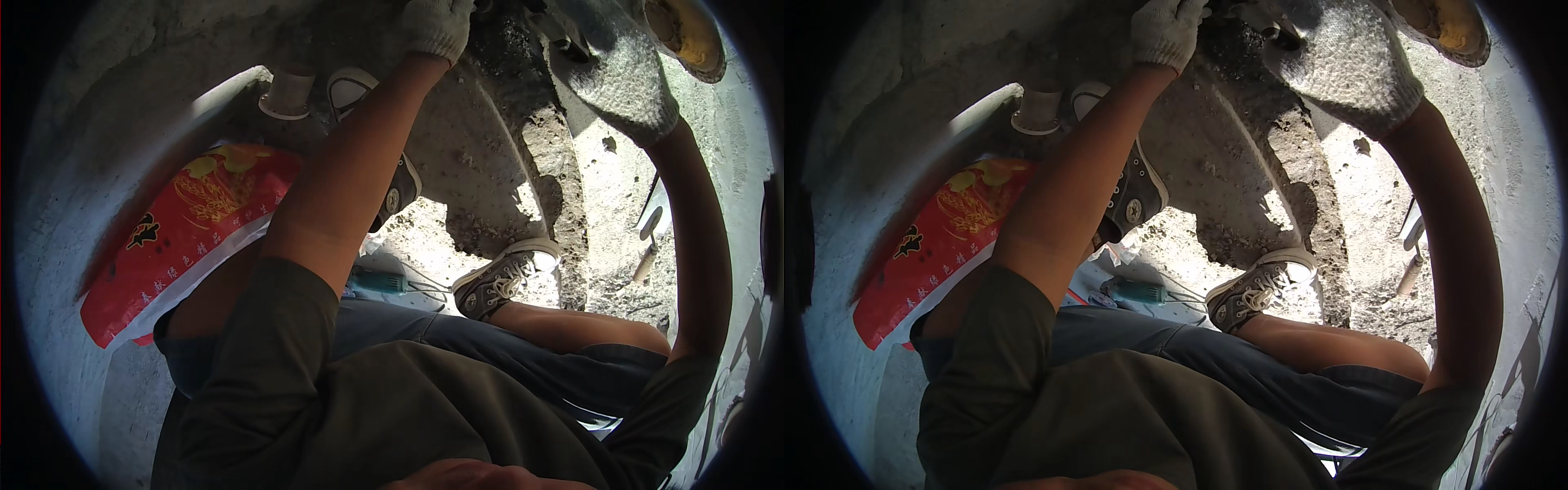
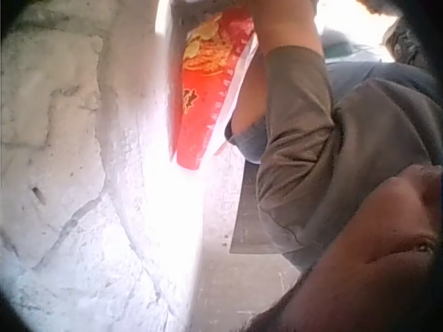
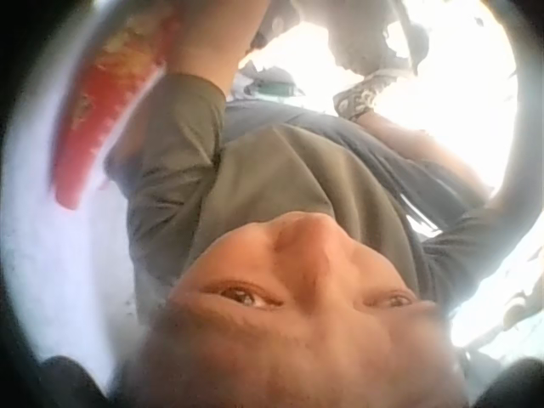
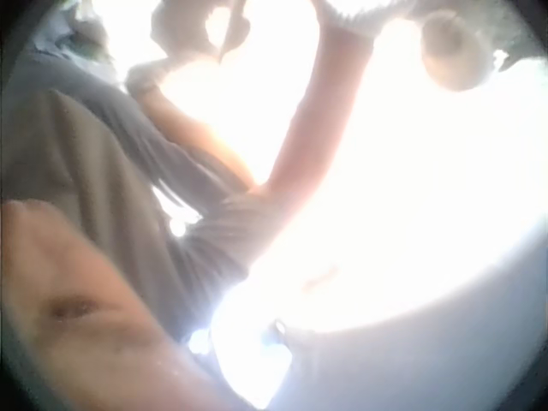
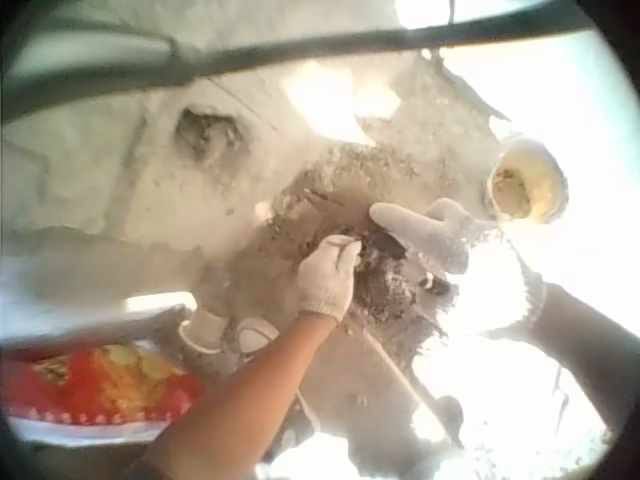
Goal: The person places a respirator mask onto a wall fixture, sits down beside a floor drain, and cleans around the drain pipe opening using pliers, a knife, and by hand.
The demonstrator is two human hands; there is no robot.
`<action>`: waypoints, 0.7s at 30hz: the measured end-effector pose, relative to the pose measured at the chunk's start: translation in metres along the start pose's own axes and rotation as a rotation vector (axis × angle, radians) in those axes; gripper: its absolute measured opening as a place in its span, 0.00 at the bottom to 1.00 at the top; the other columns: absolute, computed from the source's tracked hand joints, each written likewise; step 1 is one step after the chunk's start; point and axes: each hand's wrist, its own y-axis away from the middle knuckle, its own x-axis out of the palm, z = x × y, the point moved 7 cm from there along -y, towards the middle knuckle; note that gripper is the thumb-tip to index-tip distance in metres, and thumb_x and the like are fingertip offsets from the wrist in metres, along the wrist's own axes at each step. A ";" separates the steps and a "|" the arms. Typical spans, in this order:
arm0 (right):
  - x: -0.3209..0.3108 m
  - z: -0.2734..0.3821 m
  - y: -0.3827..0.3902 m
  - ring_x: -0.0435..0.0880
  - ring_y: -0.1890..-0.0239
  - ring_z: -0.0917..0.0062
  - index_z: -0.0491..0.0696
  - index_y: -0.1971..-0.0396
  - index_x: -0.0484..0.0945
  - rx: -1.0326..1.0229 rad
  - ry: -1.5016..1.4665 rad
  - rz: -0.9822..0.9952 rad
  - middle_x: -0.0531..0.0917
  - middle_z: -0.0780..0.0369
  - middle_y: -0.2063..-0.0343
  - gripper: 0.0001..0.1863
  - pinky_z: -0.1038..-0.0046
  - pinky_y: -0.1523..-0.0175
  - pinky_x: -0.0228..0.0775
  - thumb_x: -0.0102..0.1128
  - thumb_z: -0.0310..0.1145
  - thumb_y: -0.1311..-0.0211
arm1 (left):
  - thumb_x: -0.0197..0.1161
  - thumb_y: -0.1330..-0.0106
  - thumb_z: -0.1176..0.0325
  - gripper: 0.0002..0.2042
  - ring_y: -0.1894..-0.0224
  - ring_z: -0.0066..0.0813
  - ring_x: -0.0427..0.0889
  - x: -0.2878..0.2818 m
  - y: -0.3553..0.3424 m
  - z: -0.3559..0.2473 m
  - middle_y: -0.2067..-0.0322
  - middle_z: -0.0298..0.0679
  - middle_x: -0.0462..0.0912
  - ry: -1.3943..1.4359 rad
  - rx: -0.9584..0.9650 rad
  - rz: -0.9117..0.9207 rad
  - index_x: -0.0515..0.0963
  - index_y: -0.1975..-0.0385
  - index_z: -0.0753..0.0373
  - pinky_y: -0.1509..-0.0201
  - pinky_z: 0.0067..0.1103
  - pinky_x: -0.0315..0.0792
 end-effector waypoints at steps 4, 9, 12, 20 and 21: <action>-0.001 0.008 -0.011 0.78 0.62 0.61 0.48 0.34 0.67 0.078 -0.018 0.095 0.76 0.55 0.63 0.39 0.63 0.57 0.74 0.65 0.24 0.52 | 0.58 0.31 0.59 0.12 0.64 0.43 0.86 -0.003 -0.001 0.005 0.69 0.45 0.86 -0.163 0.130 -0.068 0.82 0.61 0.61 0.57 0.32 0.77; -0.002 0.017 -0.011 0.78 0.61 0.60 0.47 0.34 0.67 0.188 0.014 0.125 0.77 0.55 0.63 0.40 0.62 0.56 0.73 0.65 0.24 0.53 | 0.58 0.31 0.59 0.12 0.63 0.46 0.85 0.000 0.000 0.005 0.68 0.46 0.86 -0.101 0.075 -0.031 0.82 0.61 0.62 0.56 0.33 0.77; 0.003 0.003 -0.011 0.77 0.61 0.59 0.45 0.35 0.68 0.045 0.005 0.077 0.78 0.55 0.65 0.39 0.62 0.56 0.73 0.64 0.24 0.53 | 0.59 0.31 0.59 0.13 0.63 0.45 0.86 0.001 0.000 0.003 0.68 0.46 0.86 -0.102 0.075 -0.037 0.82 0.61 0.62 0.56 0.33 0.77; 0.007 0.000 -0.013 0.77 0.60 0.62 0.45 0.35 0.68 -0.011 -0.033 0.055 0.78 0.57 0.66 0.38 0.63 0.56 0.73 0.64 0.24 0.53 | 0.59 0.31 0.58 0.13 0.62 0.46 0.86 0.001 0.001 0.005 0.66 0.47 0.86 -0.102 0.068 -0.038 0.82 0.60 0.62 0.55 0.33 0.77; 0.008 0.002 -0.012 0.77 0.60 0.62 0.45 0.35 0.68 -0.014 -0.034 0.053 0.78 0.57 0.66 0.38 0.63 0.56 0.73 0.64 0.24 0.53 | 0.59 0.31 0.58 0.13 0.61 0.46 0.85 -0.001 0.001 0.006 0.66 0.47 0.86 -0.136 0.119 -0.062 0.82 0.60 0.62 0.55 0.33 0.77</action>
